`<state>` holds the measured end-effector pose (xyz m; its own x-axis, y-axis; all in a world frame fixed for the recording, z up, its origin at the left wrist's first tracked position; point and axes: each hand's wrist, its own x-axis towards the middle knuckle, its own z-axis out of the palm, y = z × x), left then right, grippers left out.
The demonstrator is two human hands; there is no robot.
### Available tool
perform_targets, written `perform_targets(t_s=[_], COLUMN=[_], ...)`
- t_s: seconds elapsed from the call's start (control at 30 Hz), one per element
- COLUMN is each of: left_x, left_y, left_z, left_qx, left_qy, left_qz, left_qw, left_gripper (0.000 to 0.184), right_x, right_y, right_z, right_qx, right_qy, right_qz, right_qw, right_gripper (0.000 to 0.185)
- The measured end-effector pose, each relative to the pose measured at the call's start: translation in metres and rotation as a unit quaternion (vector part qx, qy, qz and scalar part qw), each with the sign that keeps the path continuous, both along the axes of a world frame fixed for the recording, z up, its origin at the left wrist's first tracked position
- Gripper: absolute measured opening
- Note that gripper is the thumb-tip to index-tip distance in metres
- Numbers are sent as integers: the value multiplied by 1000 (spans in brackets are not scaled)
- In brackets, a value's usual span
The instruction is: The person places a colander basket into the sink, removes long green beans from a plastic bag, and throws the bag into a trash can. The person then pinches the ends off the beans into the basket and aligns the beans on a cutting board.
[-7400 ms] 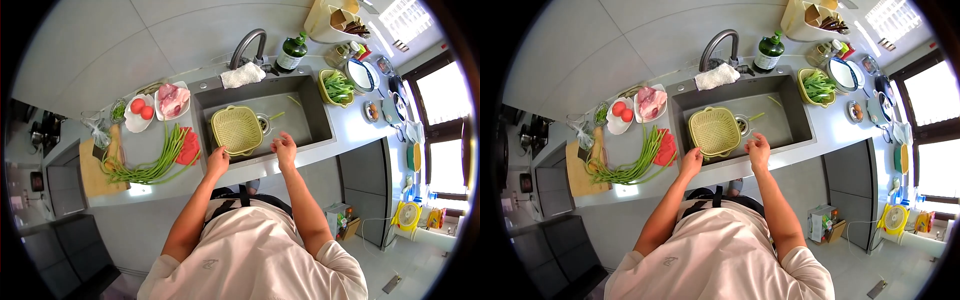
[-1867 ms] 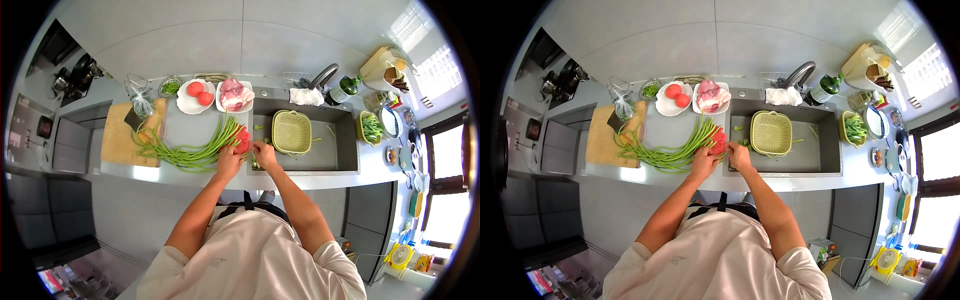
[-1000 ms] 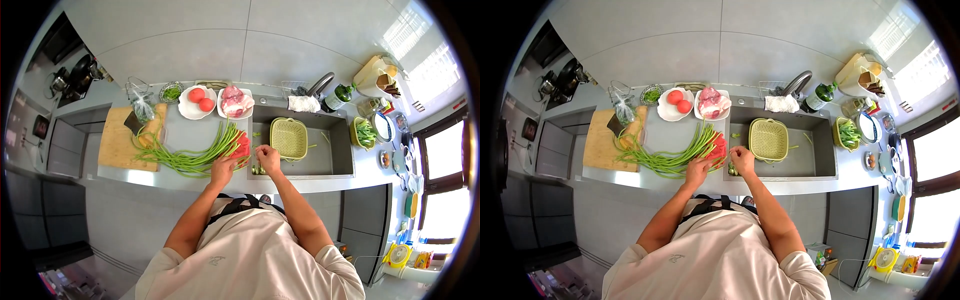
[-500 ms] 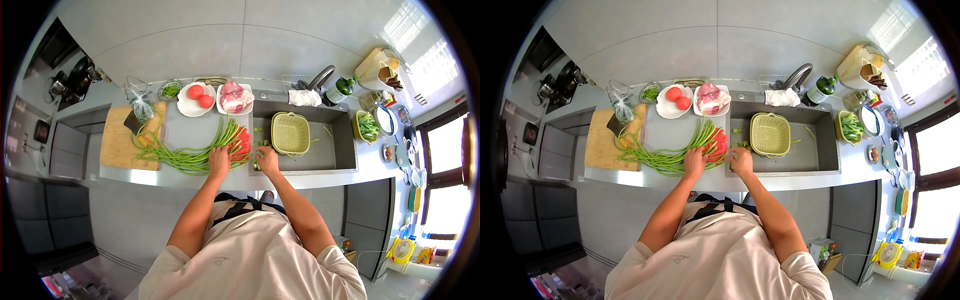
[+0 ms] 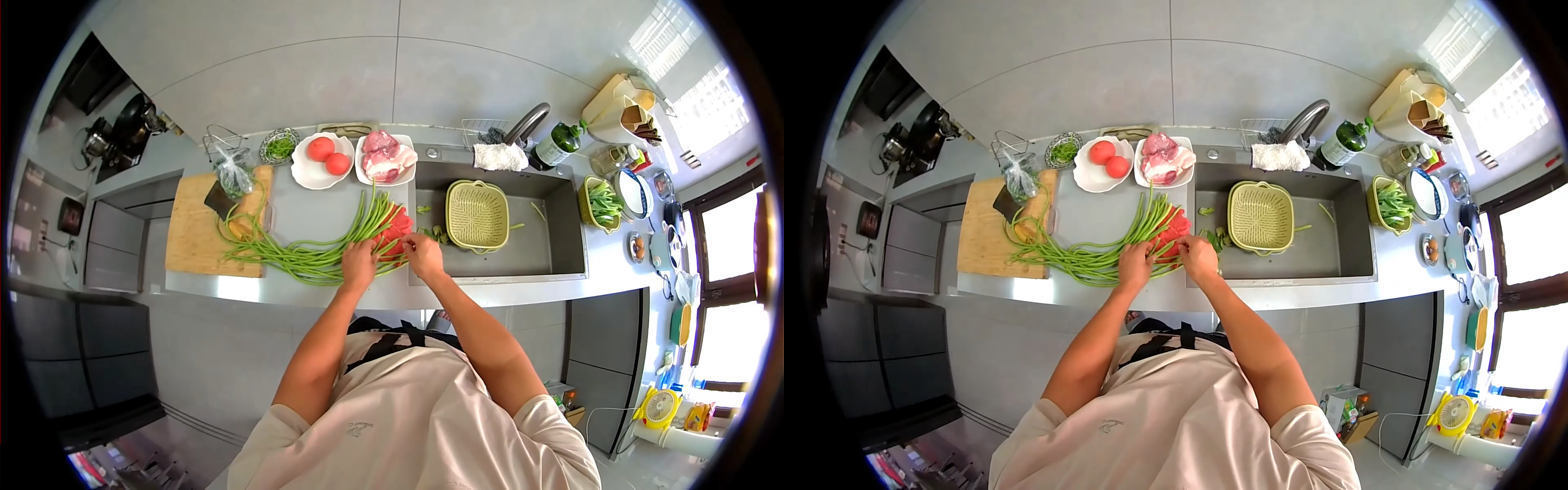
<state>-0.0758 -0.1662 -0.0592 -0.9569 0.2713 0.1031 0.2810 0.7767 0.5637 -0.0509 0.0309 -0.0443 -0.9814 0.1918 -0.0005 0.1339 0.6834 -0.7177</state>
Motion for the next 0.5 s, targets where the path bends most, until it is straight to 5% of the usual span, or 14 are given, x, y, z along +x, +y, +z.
perform_targets(t_s=[0.23, 0.5], left_x=[4, 1], left_y=[-4, -4], left_z=[-1, 7], left_qx=[18, 6], left_qy=[3, 39], left_qz=[-13, 31], left_qw=[1000, 999], left_gripper=[27, 34], right_x=[-3, -2], right_y=[-8, 0], right_z=[-6, 13], right_qx=[196, 58], right_qy=[53, 10], right_qz=[52, 62], right_qw=[978, 996], right_gripper=[23, 19])
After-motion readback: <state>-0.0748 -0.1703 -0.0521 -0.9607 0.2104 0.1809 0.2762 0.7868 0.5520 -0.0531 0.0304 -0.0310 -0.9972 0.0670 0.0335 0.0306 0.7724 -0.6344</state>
